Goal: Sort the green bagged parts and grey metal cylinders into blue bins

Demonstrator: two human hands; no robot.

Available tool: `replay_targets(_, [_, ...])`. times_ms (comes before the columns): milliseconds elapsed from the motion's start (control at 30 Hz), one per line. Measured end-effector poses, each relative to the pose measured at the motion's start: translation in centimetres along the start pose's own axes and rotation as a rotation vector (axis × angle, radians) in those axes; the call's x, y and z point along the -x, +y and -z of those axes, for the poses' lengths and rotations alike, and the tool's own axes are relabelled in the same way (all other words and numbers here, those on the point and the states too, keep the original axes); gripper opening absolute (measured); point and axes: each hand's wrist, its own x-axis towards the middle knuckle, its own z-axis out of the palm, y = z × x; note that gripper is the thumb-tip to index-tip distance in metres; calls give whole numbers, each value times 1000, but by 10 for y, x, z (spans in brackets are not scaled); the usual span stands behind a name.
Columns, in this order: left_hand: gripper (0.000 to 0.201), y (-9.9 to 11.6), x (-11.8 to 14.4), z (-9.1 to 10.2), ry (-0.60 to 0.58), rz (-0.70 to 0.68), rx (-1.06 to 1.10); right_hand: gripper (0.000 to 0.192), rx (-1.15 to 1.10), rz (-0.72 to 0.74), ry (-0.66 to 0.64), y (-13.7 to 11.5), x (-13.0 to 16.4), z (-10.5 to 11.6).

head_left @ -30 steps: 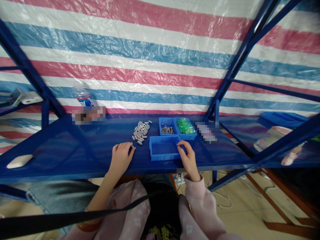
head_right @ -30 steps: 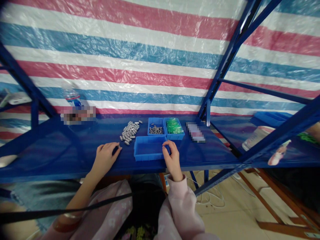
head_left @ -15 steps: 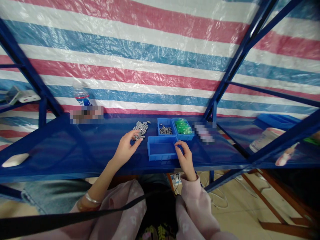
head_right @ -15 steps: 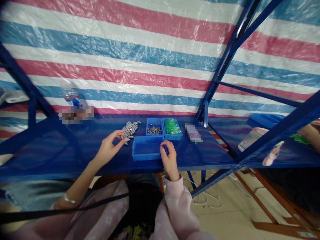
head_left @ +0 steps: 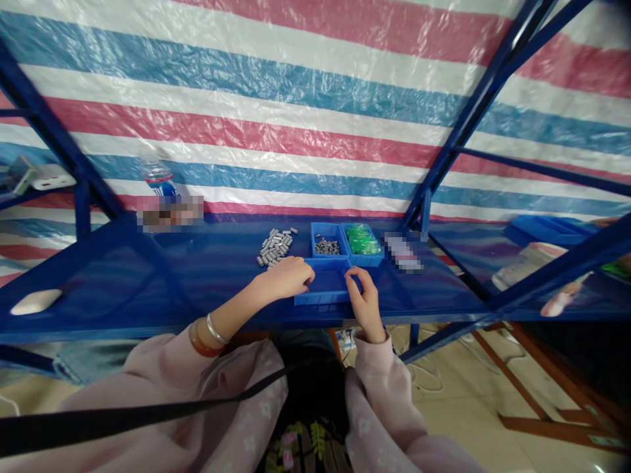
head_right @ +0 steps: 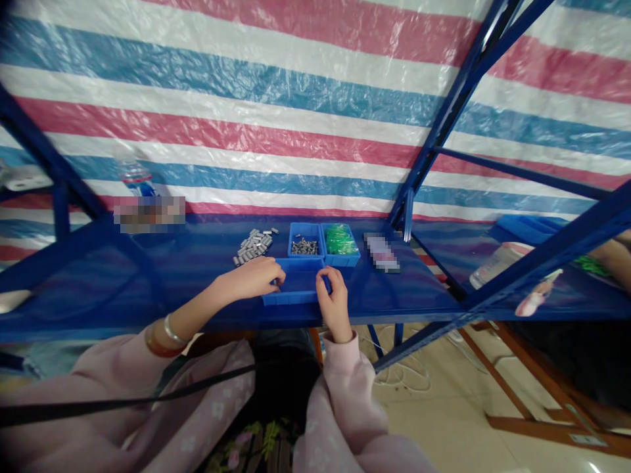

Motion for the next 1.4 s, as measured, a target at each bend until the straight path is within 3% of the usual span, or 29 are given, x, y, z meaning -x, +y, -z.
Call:
replay_targets(200, [14,3,-1,6,-61,0,-74,13,25,18,9,0,1,-1])
replay_targets(500, [32,11,2,15,-78,3,-87,18,66,17,5,-3,2,-2])
replay_targets(767, [21,13,7,15,-67,-40,-21,24,107,-2,20,-1,5,-4])
replay_targets(900, [18,9,14,18,37,-78,53,27,143,-29,30,-3,6,-4])
replay_targets(1033, [21,-4,23,23,306,-79,127,30,200,-51,64,-8,7,-3])
replay_targets(1133, [22,-26,29,24,500,41,158,31,227,-49,95,-11,9,-3])
replay_targets(1200, [24,-45,35,22,549,188,134,31,236,-46,114,-12,9,-3])
replay_targets(1333, [28,-75,50,8,452,533,49,31,230,-47,134,-12,9,-3])
replay_targets(1400, [28,-81,57,-3,391,627,41,31,216,-44,135,-12,9,-3])
